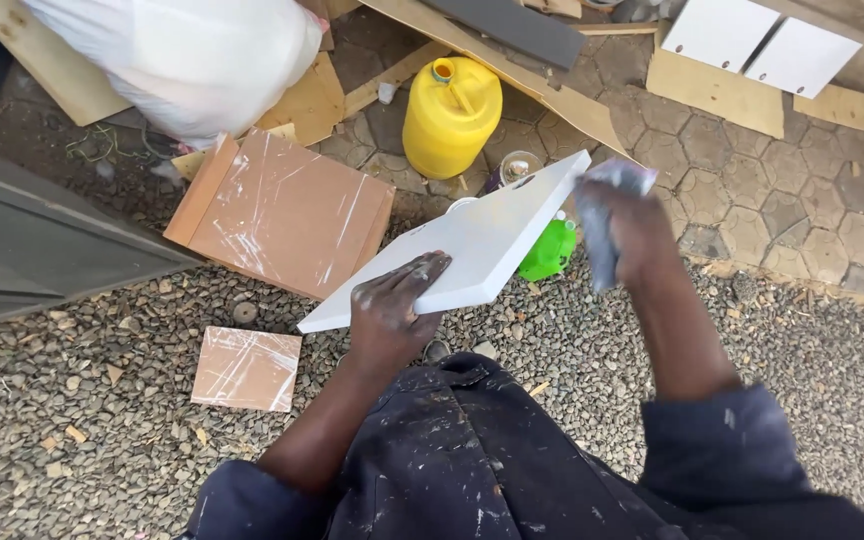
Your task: Manual sanding of the edges and surface of a white board using sandpaper
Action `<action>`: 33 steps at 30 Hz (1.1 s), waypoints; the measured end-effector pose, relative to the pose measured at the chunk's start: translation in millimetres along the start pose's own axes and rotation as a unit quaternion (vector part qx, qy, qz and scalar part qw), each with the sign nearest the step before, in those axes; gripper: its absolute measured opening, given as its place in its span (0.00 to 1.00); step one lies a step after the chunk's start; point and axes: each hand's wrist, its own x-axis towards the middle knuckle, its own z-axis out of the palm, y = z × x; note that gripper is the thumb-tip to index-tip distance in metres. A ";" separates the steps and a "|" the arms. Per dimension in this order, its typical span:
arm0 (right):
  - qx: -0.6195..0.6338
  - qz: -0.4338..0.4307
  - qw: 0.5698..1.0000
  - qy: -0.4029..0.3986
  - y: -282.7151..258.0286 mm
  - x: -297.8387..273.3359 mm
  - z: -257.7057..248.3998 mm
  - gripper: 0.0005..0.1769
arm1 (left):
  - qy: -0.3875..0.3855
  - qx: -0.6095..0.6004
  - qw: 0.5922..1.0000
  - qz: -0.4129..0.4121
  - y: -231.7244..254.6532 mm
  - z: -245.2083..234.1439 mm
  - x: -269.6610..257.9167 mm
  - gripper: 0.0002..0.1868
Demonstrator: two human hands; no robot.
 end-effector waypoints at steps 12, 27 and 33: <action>-0.219 -0.378 0.891 0.126 48.2 38.8 -4.8 0.24 | -0.013 0.007 0.999 -0.050 -10.7 7.3 5.2 0.12; -0.537 -0.224 0.812 -0.047 43.8 17.0 -4.2 0.22 | -0.010 -0.014 0.998 -0.058 4.3 9.6 13.6 0.14; -0.504 -0.280 0.816 -0.043 53.0 3.2 15.4 0.36 | -0.053 0.016 0.993 -0.103 -13.6 18.9 -0.6 0.16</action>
